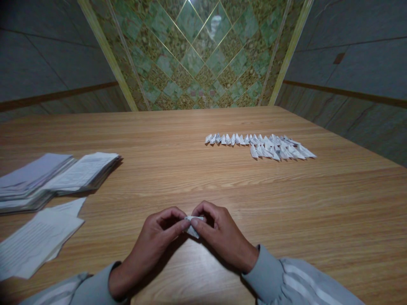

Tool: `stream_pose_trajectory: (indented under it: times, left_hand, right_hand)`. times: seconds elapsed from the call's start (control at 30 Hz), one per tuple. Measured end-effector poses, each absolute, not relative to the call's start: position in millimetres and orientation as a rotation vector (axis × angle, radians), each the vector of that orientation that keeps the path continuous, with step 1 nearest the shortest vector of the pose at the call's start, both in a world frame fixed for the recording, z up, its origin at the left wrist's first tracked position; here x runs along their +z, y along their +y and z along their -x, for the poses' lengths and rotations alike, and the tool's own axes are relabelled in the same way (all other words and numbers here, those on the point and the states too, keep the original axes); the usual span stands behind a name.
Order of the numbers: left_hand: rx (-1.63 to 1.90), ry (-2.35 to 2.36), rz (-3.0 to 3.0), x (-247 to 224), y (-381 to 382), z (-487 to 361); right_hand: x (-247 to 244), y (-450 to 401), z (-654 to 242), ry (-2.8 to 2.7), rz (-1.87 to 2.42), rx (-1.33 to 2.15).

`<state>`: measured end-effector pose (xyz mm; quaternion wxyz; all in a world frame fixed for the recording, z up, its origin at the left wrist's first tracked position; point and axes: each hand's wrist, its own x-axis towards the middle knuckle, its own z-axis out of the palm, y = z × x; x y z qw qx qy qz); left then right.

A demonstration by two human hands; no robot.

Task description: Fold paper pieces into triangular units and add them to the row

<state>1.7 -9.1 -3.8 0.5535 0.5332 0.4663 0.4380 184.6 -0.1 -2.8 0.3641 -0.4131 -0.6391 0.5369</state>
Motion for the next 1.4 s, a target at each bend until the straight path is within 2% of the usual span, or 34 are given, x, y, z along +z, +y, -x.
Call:
stream_pose_trajectory:
  times: [0.17,0.4,0.73,0.9,1.1,1.4]
  left_hand:
    - [1.013,1.052,-1.277,-2.7,-11.9,-2.3]
    - [0.981,0.989,-1.15,-8.4,-9.9,-5.4]
    - [0.919,0.989,-1.143,-10.1,-9.6,-3.9]
    - [0.905,0.914,-1.029,-8.5,-9.6,-7.1]
    - [0.842,1.056,-1.072,-14.7,-10.8,-6.2]
    - [0.889,1.039,-1.108,-13.3,-10.4,-5.6]
  right_hand:
    - [-0.7,-2.0,-182.5,-1.683,1.061,1.349]
    - [-4.7,-1.1,-177.5,-1.396,0.977,1.451]
    - [-7.7,-1.5,-179.8,-1.584,1.084,1.303]
    - [-11.7,-0.8,-177.7,-1.392,1.062,1.39]
    - [-11.3,0.5,-179.5,-1.411,1.039,1.434]
    - [-9.3,-1.4,-177.0,-1.48,1.104,1.266]
